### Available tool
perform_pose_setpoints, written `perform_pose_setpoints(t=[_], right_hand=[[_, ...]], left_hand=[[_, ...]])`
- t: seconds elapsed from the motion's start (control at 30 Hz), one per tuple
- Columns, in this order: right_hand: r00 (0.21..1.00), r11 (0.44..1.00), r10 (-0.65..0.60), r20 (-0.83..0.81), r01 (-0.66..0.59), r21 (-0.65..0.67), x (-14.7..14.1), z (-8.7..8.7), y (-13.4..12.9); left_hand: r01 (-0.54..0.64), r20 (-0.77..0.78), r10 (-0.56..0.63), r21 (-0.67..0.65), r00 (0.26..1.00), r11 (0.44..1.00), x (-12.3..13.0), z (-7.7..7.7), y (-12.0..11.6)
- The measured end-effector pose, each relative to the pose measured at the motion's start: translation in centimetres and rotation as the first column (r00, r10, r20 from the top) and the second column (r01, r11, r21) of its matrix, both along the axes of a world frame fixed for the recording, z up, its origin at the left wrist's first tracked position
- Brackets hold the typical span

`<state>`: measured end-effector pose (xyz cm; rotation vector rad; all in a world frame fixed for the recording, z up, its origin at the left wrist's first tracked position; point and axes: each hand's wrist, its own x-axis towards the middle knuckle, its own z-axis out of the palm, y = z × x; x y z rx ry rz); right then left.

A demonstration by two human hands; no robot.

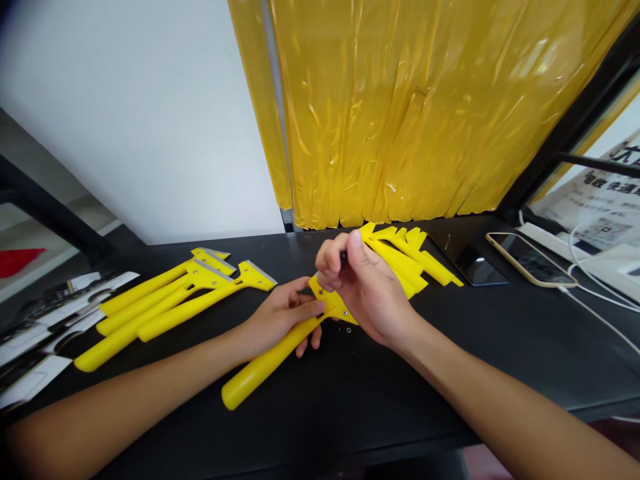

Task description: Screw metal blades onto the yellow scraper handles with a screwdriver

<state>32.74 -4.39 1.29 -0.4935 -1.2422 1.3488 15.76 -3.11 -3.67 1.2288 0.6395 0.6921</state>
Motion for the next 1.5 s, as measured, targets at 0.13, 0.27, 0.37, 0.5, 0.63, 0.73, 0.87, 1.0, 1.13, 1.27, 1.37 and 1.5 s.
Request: perform_pose_setpoints(t=[0.13,0.27,0.37,0.5,0.63,0.73,0.87,1.0,1.13,1.27,1.37,1.5], right_hand=[[0.998,0.999,-0.022,-0.052,0.021,-0.027,0.3,-0.2,0.3],[0.998,0.996,0.064,-0.003,-0.064,0.059,0.4,-0.2,0.8],[0.993,0.987,0.064,0.096,-0.077,0.140,0.2,-0.1,1.6],[0.966,0.957,-0.073,0.247,-0.002,0.291,0.5,-0.4,2.5],[0.936,0.934,-0.242,0.255,0.153,0.323,1.2,-1.0,2.3],[0.967,0.959,-0.202,0.155,0.163,0.232,1.2,-1.2,1.6],[0.981,0.971,-0.154,0.122,0.127,0.202,0.9,-1.2,0.7],[0.960,0.960,-0.218,0.174,0.179,0.216,1.1,-1.1,0.4],[0.975,0.978,-0.090,0.202,0.048,0.205,1.4,-1.1,0.6],[0.987,0.979,-0.055,0.149,0.024,0.203,1.4,-1.2,0.5],[0.980,0.977,-0.112,0.162,0.079,0.199,1.5,-1.1,0.3],[0.980,0.986,-0.079,0.181,0.051,0.158,1.8,-0.7,0.4]], left_hand=[[0.005,-0.011,-0.006,-0.012,1.000,1.000,0.1,0.1,-0.1],[-0.044,-0.027,0.044,0.013,0.999,0.999,0.1,0.3,-0.2],[-0.155,-0.042,0.155,0.020,0.987,0.988,0.0,0.4,-0.3],[-0.249,-0.026,0.249,0.008,0.968,0.968,-0.1,0.4,-0.4],[-0.226,-0.044,0.228,0.045,0.973,0.973,0.0,0.2,-0.5],[-0.228,-0.057,0.231,0.066,0.971,0.972,0.2,0.2,-0.7],[-0.231,-0.050,0.235,0.078,0.971,0.970,0.3,0.4,-0.8],[-0.229,-0.045,0.234,0.093,0.971,0.969,0.3,0.5,-0.8],[-0.210,-0.051,0.217,0.107,0.975,0.972,0.3,0.2,-0.7],[-0.206,-0.043,0.212,0.116,0.976,0.972,0.3,-0.1,-0.5],[-0.203,-0.053,0.210,0.116,0.976,0.972,0.3,0.0,-0.5],[-0.208,-0.082,0.216,0.098,0.973,0.973,0.3,0.3,-0.6]])
